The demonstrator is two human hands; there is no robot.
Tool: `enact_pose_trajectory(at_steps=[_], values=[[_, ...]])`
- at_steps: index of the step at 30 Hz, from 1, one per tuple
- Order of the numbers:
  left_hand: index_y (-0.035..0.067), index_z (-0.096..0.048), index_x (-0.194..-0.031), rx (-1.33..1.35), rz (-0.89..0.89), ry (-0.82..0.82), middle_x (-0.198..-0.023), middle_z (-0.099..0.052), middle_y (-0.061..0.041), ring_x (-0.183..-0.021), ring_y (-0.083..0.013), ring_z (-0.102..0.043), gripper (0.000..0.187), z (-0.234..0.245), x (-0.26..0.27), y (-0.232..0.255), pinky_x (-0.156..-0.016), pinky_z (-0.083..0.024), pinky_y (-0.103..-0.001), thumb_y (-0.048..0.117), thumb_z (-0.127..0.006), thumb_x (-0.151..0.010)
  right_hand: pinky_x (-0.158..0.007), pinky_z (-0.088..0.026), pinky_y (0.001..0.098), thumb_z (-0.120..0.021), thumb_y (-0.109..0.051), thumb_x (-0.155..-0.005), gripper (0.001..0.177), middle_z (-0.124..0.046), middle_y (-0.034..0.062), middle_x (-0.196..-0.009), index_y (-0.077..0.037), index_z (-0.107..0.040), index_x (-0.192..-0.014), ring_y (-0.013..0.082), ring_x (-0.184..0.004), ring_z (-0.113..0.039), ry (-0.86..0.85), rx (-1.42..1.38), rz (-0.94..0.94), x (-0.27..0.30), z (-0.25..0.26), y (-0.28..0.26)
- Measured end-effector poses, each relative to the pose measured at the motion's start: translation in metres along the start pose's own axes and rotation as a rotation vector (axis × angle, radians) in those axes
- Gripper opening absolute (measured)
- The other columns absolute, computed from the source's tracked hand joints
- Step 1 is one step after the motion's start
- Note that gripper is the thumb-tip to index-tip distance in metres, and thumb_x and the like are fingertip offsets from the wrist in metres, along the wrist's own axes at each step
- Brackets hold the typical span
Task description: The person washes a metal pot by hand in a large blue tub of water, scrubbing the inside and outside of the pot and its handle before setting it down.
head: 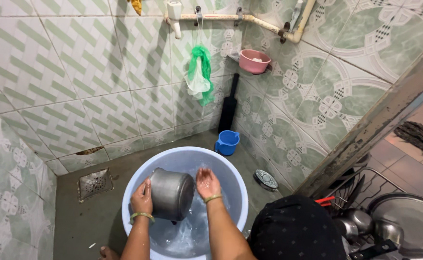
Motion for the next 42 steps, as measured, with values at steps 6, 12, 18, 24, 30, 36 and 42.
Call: enact_pose_trajectory(at_steps=[6, 12, 18, 24, 30, 36, 42], values=[[0.002, -0.072, -0.126, 0.223, 0.081, -0.181, -0.119, -0.076, -0.015, -0.114, -0.0258, -0.069, 0.044, -0.013, -0.003, -0.031, -0.101, -0.049, -0.036, 0.037, -0.057, -0.103, -0.099, -0.057, 0.0420, -0.052, -0.022, -0.102, 0.034, -0.071, 0.0250, -0.118, 0.007, -0.069, -0.110, 0.0355, -0.108, -0.073, -0.154, 0.915, -0.322, -0.023, -0.101, 0.054], [-0.005, -0.063, -0.134, 0.568, 0.122, -0.337, -0.139, -0.064, -0.015, -0.132, -0.0218, -0.057, 0.041, -0.029, -0.013, -0.044, -0.114, -0.039, -0.033, 0.021, -0.054, -0.103, -0.115, -0.035, 0.0516, -0.053, -0.025, -0.095, 0.047, -0.060, 0.0245, -0.135, 0.005, -0.059, -0.131, 0.0377, -0.129, -0.055, -0.180, 2.265, 0.198, 0.017, -0.119, 0.131], [-0.006, -0.058, -0.138, 0.793, 0.069, -0.408, -0.146, -0.059, -0.015, -0.138, -0.0237, -0.053, 0.043, -0.011, -0.025, -0.037, -0.119, -0.035, -0.034, 0.016, -0.046, -0.103, -0.126, -0.006, 0.0547, -0.047, -0.027, -0.091, 0.075, -0.027, 0.0267, -0.164, 0.009, -0.030, -0.155, 0.0399, -0.155, -0.021, -0.368, 2.857, 0.851, 0.088, -0.104, 0.201], [-0.004, -0.058, -0.138, 0.886, 0.273, -0.390, -0.142, -0.062, -0.010, -0.134, -0.0204, -0.055, 0.046, -0.021, -0.016, -0.043, -0.115, -0.037, -0.034, 0.025, -0.048, -0.105, -0.126, -0.010, 0.0501, -0.052, -0.035, -0.088, 0.087, -0.023, 0.0294, -0.165, 0.012, -0.026, -0.156, 0.0397, -0.156, -0.018, -0.371, 2.859, 0.788, 0.088, -0.120, 0.186], [-0.005, -0.068, -0.128, 0.633, 0.342, -0.499, -0.114, -0.073, -0.011, -0.104, -0.0214, -0.065, 0.056, -0.027, 0.003, -0.045, -0.096, -0.047, -0.035, 0.042, -0.047, -0.108, -0.114, -0.037, 0.0425, -0.076, -0.073, -0.059, 0.118, -0.048, 0.0281, -0.147, 0.008, -0.049, -0.140, 0.0391, -0.136, -0.047, -0.165, 2.769, 0.062, 0.076, -0.161, 0.112], [-0.001, -0.075, -0.119, 0.398, 0.086, -0.631, -0.103, -0.078, -0.009, -0.097, -0.0157, -0.067, 0.064, -0.036, 0.014, -0.011, -0.092, -0.048, -0.027, 0.053, -0.045, -0.102, -0.095, -0.054, 0.0393, -0.081, -0.074, -0.049, 0.103, -0.073, 0.0217, -0.121, 0.001, -0.073, -0.119, 0.0334, -0.110, -0.071, -0.068, 2.428, -0.227, 0.074, -0.147, 0.071], [0.000, -0.077, -0.119, 0.426, 0.230, -0.658, -0.105, -0.079, -0.011, -0.096, -0.0174, -0.070, 0.059, -0.013, 0.013, 0.000, -0.090, -0.051, -0.030, 0.049, -0.049, -0.102, -0.101, -0.052, 0.0372, -0.080, -0.073, -0.061, 0.099, -0.069, 0.0173, -0.132, -0.005, -0.068, -0.132, 0.0288, -0.115, -0.069, 0.099, 1.701, -0.484, 0.076, -0.083, 0.053]])
Point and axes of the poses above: each hand's wrist, its own x-axis away from the middle knuckle, its own z-axis out of the back of the hand, y = z × x, the point moved 5 cm from there along -x, towards the middle knuckle
